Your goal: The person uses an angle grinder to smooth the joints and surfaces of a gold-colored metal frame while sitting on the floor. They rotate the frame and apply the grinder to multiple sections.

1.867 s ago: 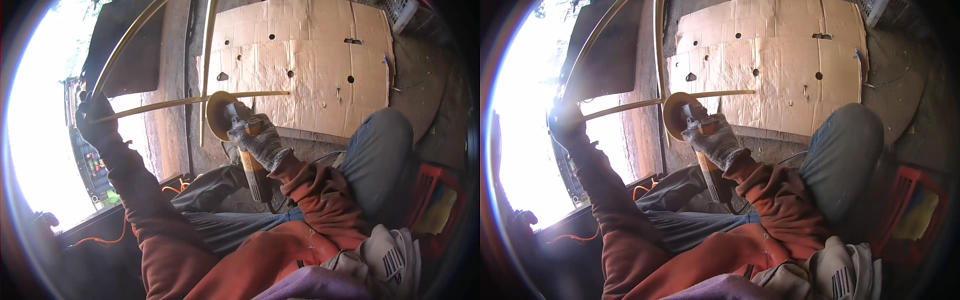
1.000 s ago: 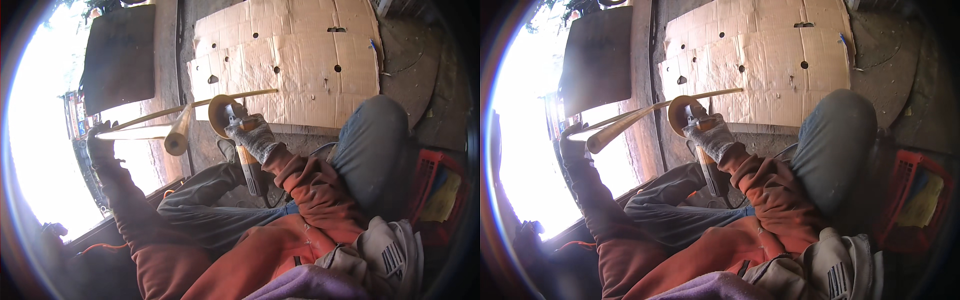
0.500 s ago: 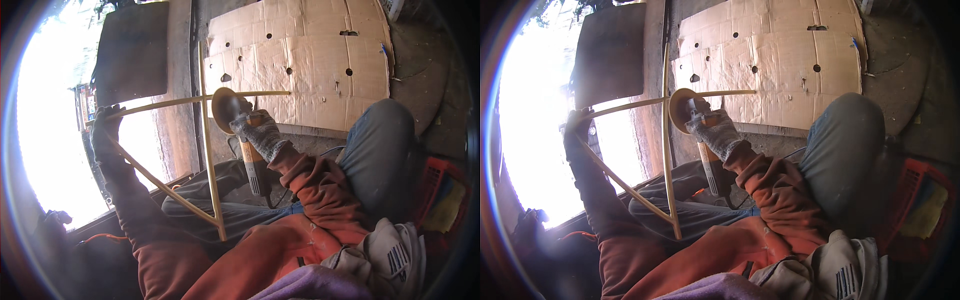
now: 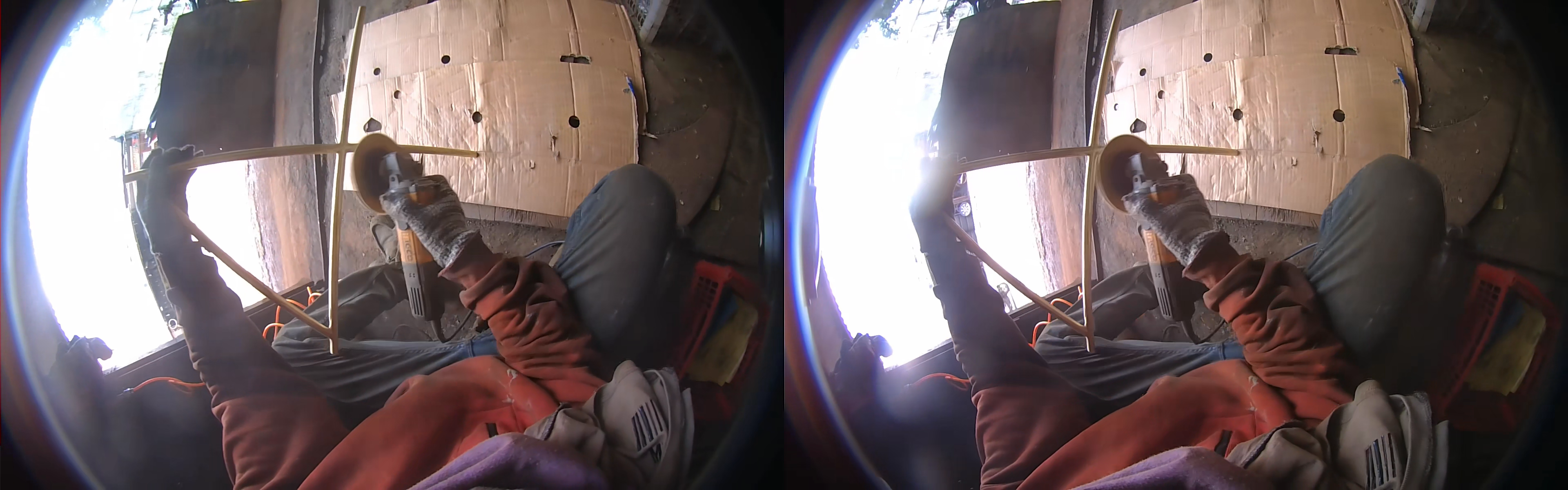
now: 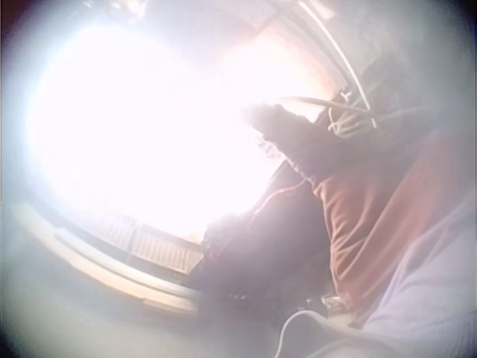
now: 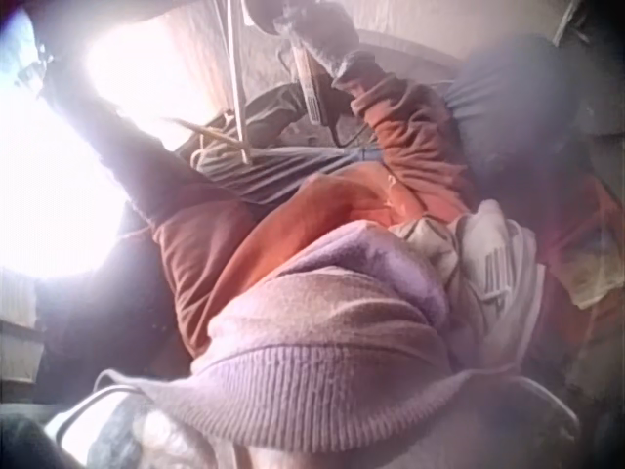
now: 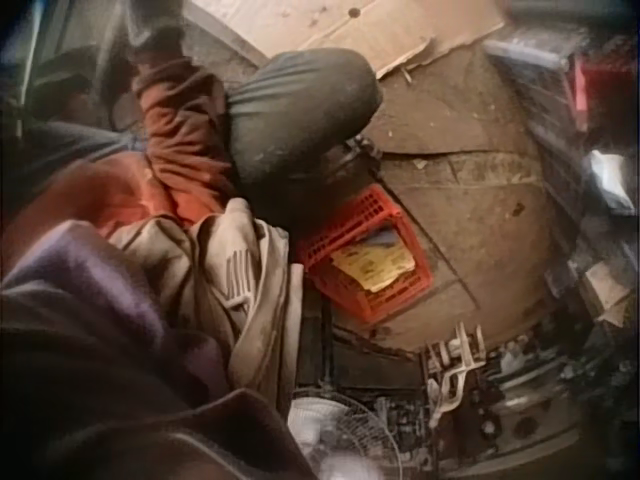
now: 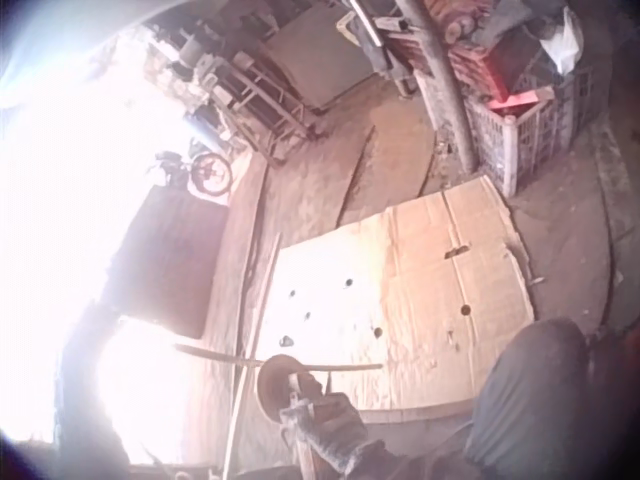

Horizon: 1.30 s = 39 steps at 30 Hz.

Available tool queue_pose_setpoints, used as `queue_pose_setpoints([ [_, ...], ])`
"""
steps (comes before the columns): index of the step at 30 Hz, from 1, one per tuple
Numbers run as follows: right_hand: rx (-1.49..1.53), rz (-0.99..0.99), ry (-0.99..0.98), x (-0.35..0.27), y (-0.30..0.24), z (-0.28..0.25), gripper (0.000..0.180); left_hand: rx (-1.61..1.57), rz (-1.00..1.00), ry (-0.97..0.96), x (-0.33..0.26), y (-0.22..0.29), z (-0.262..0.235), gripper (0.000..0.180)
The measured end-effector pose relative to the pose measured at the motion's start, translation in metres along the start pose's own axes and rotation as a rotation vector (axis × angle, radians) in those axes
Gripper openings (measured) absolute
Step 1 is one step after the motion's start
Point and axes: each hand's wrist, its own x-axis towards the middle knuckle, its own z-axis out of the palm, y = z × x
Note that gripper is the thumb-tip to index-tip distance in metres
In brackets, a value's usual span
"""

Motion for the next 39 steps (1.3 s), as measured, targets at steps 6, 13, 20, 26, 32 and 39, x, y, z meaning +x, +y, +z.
queue_pose_setpoints([
  [6, 0.086, 0.181, 0.221, 0.002, -0.030, -0.025, 0.033, 0.410, 0.097, 0.074, 0.025, -0.019, -0.049, 0.022],
  [13, 0.169, 0.084, 0.045, 0.012, 0.008, -0.021, 0.042, 0.639, 0.129, 0.347, 0.031, -0.043, -0.057, 0.028],
  [20, -0.055, 0.119, 0.280, 0.020, 0.001, -0.068, 0.038, 0.440, -0.020, 0.509, 0.013, -0.060, -0.054, 0.019],
  [26, -0.272, 0.130, 0.336, 0.020, 0.024, -0.060, 0.069, 0.568, -0.186, 0.563, 0.003, -0.046, -0.056, 0.021],
  [32, -0.158, 0.202, 0.476, 0.026, 0.028, -0.082, 0.038, 0.239, -0.071, 0.524, 0.001, -0.055, -0.065, 0.019],
  [39, -0.120, 0.197, 0.467, 0.022, 0.031, -0.082, 0.027, 0.154, -0.068, 0.415, -0.015, -0.057, -0.107, 0.023],
])
